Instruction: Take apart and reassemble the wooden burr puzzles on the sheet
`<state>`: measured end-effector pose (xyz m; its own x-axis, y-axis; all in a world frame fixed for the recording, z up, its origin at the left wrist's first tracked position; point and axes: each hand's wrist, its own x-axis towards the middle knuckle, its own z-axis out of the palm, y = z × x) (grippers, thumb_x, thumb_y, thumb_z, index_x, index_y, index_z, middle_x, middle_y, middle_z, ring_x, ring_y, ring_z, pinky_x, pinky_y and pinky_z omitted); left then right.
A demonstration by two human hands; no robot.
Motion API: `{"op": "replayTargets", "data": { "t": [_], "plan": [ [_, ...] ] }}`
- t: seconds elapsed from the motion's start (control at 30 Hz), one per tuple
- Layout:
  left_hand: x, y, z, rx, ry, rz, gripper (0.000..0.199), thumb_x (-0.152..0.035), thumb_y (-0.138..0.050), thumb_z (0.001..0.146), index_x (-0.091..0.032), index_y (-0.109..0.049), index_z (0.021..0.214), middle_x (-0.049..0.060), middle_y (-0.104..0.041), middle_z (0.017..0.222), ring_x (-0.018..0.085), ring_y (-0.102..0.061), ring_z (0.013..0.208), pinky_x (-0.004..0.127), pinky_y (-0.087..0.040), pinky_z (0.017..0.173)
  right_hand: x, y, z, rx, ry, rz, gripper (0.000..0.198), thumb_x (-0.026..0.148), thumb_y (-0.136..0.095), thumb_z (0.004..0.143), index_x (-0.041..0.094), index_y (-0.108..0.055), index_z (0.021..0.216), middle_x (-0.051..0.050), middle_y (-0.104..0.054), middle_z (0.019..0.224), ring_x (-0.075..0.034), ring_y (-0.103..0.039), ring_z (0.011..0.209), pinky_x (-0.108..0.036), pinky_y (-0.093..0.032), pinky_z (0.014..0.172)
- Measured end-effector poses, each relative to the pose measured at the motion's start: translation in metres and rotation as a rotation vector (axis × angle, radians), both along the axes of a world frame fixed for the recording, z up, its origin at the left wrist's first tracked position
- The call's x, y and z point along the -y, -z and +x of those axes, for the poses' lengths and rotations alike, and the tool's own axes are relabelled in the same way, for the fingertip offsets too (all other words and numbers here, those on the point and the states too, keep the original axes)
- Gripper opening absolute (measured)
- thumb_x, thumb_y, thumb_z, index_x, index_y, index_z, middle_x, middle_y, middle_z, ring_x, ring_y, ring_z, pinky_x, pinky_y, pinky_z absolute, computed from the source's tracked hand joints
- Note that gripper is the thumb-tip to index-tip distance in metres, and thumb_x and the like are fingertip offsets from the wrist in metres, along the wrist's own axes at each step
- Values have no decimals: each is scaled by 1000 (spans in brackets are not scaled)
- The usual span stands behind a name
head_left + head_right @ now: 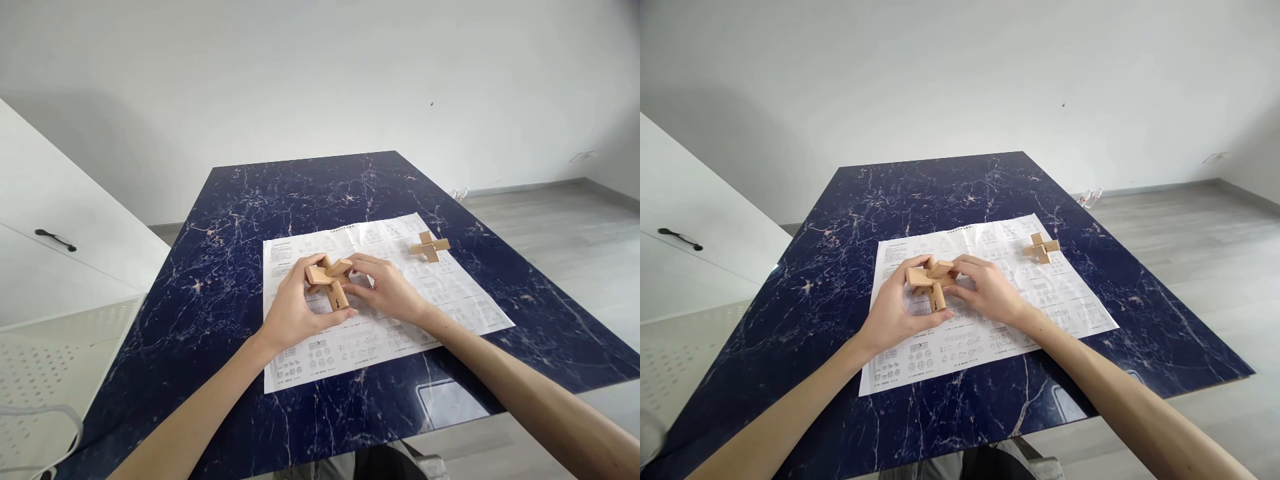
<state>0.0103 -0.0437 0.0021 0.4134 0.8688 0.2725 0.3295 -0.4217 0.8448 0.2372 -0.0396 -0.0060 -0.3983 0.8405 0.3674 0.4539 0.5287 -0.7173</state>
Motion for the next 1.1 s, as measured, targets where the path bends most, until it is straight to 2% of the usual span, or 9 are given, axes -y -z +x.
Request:
{"op": "replayTargets", "data": {
  "t": [0.4, 0.63, 0.8, 1.1],
  "plan": [
    [1, -4, 1, 12, 13, -17, 82, -43, -95, 75, -28, -49, 142, 9, -66, 135, 30, -69, 120, 47, -64, 96, -1, -3, 1, -45, -14, -5, 16, 27, -69, 101, 27, -74, 116, -6, -75, 110, -23, -70, 95, -39, -56, 83],
    [0, -4, -1, -45, -20, -16, 86, -52, -94, 75, -26, -49, 143, 12, -64, 137, 34, -66, 121, 48, -62, 93, -1, -4, 2, -50, 45, 9, 17, 36, -69, 102, 26, -76, 114, -7, -76, 107, -25, -71, 94, -41, -57, 82],
    [-1, -4, 0, -48, -25, -26, 82, -55, -92, 76, -24, -50, 139, 10, -66, 127, 28, -67, 107, 46, -60, 90, -1, -7, 4, -63, 67, 19, 22, 40, -71, 101, 25, -76, 117, -7, -76, 106, -25, -71, 96, -42, -58, 88],
    [-1, -5, -1, -57, -29, 2, 76, -54, -92, 77, -26, -52, 136, 9, -66, 129, 28, -68, 107, 46, -61, 90, -2, -9, 8, -79, 97, 21, 28, 42, -75, 99, 27, -76, 122, -7, -78, 113, -27, -73, 103, -46, -60, 93]
  ]
}}
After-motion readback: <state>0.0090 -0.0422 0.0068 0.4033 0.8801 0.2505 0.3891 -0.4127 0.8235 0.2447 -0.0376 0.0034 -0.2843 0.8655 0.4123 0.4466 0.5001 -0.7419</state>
